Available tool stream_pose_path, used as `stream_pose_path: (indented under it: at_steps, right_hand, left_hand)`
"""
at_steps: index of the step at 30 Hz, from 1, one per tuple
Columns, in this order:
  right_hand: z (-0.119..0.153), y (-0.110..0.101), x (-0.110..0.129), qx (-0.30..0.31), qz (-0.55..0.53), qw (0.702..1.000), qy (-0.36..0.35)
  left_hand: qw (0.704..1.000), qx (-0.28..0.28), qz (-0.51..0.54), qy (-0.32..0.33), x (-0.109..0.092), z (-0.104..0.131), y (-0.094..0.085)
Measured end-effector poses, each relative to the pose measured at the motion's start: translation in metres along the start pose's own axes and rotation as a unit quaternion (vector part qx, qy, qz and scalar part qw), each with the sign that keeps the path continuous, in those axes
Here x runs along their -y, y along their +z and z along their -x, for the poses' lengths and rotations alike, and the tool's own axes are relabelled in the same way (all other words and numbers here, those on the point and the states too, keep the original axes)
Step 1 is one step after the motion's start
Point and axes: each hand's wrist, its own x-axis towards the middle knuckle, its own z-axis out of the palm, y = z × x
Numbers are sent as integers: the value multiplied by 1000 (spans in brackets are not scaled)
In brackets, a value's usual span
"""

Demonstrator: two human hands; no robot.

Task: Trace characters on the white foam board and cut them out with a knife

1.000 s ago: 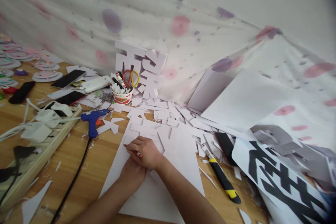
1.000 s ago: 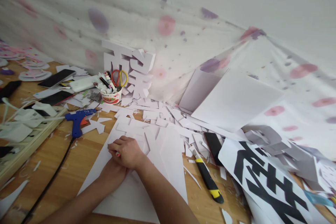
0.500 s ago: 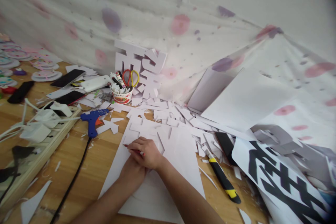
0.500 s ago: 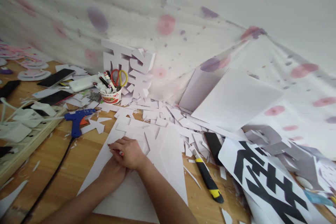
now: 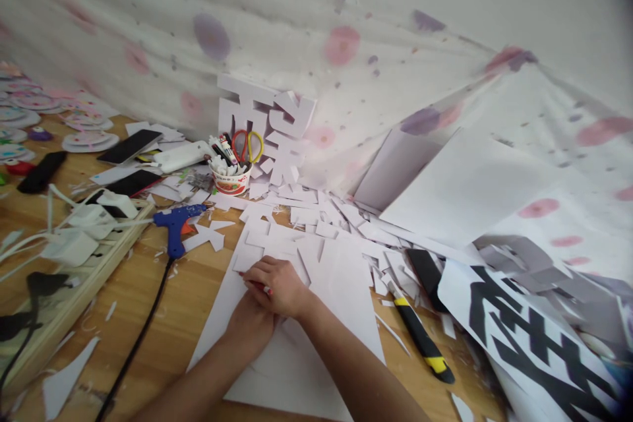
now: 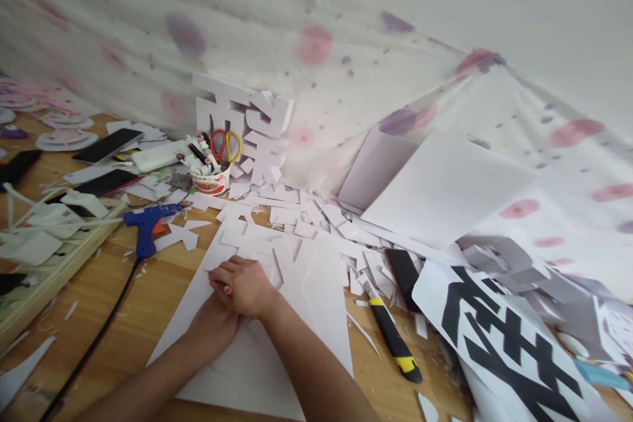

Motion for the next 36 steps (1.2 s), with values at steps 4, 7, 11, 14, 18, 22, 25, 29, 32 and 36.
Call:
stream_pose_path:
  at_steps: [4,7,11,14,18,22,25,29,32,36]
  right_hand:
    - [2,-6,-2,8,15,1000,8]
    - [1,-10,-3,12,21,1000,18]
    - [-4,-15,-2,24,21,999,29]
    - [-8,-18,-2,28,24,999,30]
    - [-8,-20,-2,34,24,999,19]
    - [-6,-24,-2,45,28,998,21]
    - [-4,-29,-2,56,35,997,28]
    - [-7,-36,0,75,60,995,37]
    - [-13,-36,3,91,90,991,43]
    - [-24,-32,5,106,123,986,28]
  left_hand:
    - [999,5,-14,38,-3,-5,-10]
    - [998,4,-34,60,-5,-8,-15]
    - [995,12,-74,66,-7,-9,-17]
    - [993,38,-83,74,-6,-9,-17]
    - [994,52,-66,65,-6,-9,-19]
    - [996,46,-46,56,-7,-9,-18]
    - [996,45,-51,58,-8,-9,-17]
    - [993,46,-69,82,-8,-11,-22]
    - [994,60,-50,72,-9,-13,-25]
    - [995,75,-42,43,-10,-12,-25]
